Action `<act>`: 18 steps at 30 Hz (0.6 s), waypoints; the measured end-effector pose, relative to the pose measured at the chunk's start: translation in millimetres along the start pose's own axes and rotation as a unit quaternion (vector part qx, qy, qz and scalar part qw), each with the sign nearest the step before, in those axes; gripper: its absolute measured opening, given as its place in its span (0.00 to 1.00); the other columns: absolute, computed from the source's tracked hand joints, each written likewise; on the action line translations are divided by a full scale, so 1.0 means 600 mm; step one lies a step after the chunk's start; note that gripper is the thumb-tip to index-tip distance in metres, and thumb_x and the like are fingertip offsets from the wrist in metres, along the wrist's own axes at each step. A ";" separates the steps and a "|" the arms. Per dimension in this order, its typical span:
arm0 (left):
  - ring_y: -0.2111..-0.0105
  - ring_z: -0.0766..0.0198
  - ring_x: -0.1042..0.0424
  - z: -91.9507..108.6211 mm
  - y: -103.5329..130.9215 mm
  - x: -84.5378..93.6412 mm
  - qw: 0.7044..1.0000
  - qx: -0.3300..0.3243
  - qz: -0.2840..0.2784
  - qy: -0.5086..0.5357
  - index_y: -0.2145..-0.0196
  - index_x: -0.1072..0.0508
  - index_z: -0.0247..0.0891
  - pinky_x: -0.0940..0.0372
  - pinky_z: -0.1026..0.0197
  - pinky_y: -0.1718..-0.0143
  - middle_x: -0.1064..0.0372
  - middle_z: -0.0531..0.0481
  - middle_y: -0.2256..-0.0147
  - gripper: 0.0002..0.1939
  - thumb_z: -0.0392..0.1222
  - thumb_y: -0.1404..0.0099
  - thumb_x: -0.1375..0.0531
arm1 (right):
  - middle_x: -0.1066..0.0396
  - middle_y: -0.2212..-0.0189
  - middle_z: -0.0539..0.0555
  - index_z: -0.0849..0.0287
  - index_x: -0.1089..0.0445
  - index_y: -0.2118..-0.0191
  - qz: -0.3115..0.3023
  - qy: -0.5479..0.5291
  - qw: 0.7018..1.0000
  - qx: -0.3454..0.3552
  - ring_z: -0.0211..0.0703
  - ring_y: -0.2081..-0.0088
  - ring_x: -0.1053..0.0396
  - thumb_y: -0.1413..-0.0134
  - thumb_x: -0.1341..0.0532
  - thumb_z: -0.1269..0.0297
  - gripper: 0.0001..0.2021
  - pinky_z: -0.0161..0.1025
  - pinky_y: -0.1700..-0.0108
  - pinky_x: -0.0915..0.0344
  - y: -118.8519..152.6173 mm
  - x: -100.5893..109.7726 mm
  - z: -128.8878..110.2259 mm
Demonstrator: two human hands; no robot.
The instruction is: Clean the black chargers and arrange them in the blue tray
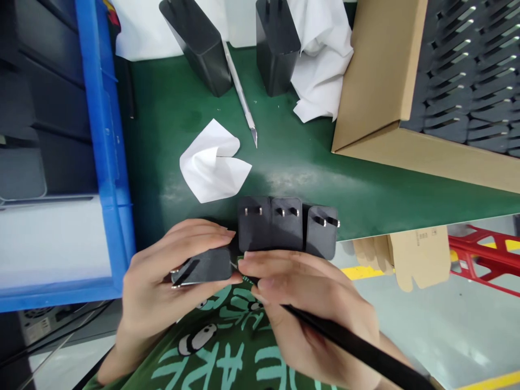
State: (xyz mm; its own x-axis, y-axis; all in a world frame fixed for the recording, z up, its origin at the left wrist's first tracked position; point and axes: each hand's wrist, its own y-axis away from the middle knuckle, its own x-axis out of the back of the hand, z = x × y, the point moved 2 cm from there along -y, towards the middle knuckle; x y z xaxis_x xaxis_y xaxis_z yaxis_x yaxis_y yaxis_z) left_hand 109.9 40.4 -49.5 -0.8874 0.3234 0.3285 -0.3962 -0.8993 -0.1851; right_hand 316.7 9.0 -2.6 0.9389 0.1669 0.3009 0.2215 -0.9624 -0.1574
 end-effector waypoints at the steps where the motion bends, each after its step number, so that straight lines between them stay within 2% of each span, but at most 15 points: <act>1: 0.56 0.60 0.27 0.000 0.000 0.000 1.000 0.000 -0.002 -0.001 0.54 0.26 0.34 0.30 0.58 0.53 0.24 0.45 0.57 0.20 0.37 0.43 0.28 | 0.21 0.55 0.57 0.58 0.32 0.50 0.001 -0.003 1.000 0.002 0.49 0.54 0.22 0.52 0.39 0.86 0.24 0.41 0.54 0.20 0.002 -0.001 0.001; 11: 0.55 0.60 0.27 0.001 0.002 -0.001 1.000 0.003 -0.002 0.000 0.54 0.26 0.34 0.30 0.59 0.52 0.25 0.45 0.56 0.21 0.37 0.44 0.28 | 0.21 0.55 0.57 0.57 0.32 0.51 -0.004 -0.010 1.000 -0.029 0.48 0.54 0.22 0.54 0.40 0.89 0.26 0.41 0.55 0.20 -0.007 -0.003 -0.004; 15: 0.56 0.59 0.27 0.002 0.001 -0.001 1.000 0.004 -0.003 -0.006 0.54 0.26 0.35 0.30 0.58 0.53 0.25 0.46 0.56 0.21 0.37 0.44 0.27 | 0.21 0.55 0.57 0.57 0.33 0.50 -0.007 -0.013 1.000 -0.018 0.47 0.53 0.22 0.54 0.40 0.89 0.27 0.40 0.53 0.21 -0.006 -0.005 0.000; 18: 0.55 0.59 0.27 0.001 0.001 0.000 1.000 0.007 -0.009 -0.007 0.53 0.26 0.34 0.30 0.58 0.52 0.25 0.46 0.56 0.22 0.36 0.45 0.27 | 0.21 0.56 0.55 0.55 0.32 0.51 0.030 -0.002 1.000 0.001 0.46 0.55 0.21 0.52 0.40 0.86 0.24 0.37 0.55 0.21 -0.001 -0.012 0.006</act>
State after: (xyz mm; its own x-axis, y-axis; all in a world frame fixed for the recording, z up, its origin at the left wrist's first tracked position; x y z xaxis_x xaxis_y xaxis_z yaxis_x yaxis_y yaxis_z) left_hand 110.1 39.7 -48.8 -0.8769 0.3358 0.3440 -0.4087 -0.8974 -0.1660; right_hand 310.6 9.0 -8.2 0.9516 0.1087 0.2873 0.1643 -0.9704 -0.1771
